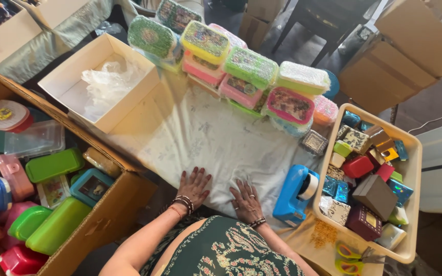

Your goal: The person wipes a small brown container with a white cloth and then wraps it in bubble wrap. They handle several colorful containers stacked on the table and place the wrapped item on the table.

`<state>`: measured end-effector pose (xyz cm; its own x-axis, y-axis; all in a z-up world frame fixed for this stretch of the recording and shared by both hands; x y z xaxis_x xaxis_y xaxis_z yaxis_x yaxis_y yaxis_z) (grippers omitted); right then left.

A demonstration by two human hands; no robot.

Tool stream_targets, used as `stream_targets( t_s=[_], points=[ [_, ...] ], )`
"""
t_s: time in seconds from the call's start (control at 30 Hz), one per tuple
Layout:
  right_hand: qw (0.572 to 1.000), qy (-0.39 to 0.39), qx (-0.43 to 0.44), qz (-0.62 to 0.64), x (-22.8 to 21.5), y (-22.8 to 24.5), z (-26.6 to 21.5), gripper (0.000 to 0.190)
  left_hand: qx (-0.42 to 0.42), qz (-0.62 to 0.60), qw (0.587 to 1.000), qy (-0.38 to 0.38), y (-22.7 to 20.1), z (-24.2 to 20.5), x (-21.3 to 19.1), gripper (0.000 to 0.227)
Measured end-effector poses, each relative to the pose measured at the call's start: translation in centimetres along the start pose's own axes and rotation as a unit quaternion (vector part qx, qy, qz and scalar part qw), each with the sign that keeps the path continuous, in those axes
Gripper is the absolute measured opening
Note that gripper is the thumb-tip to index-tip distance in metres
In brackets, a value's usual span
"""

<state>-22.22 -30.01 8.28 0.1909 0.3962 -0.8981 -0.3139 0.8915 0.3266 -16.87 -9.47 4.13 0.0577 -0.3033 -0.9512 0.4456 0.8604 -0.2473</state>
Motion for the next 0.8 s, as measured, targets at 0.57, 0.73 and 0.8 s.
stream_targets(
  t_s=[0.57, 0.73, 0.8],
  points=[
    [0.995, -0.088, 0.021, -0.041, -0.7, 0.7, -0.3, 0.041, -0.303, 0.22, 0.833, -0.407, 37.9, -15.3, -22.4, 0.047],
    [0.993, -0.067, 0.074, -0.056, -1.3, 2.1, 0.2, 0.039, -0.578, 0.185, 0.734, -0.304, 46.7, -30.2, -22.2, 0.075],
    [0.991, -0.065, 0.088, -0.073, -1.1, 2.3, 0.2, 0.041, -0.574, 0.219, 0.711, -0.342, 50.5, -37.6, -18.3, 0.076]
  ],
)
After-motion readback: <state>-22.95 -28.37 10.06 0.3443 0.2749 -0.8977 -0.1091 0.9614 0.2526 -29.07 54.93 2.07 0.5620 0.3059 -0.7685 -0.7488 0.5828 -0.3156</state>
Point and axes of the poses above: each hand's wrist, its own z-axis towards the middle knuckle, its own x-axis out of the palm, y = z × x, the point moved 7 cm from there along z, towards the middle knuckle, and after that the axes turned 13 degrees about -y, right-handed, at the moved point
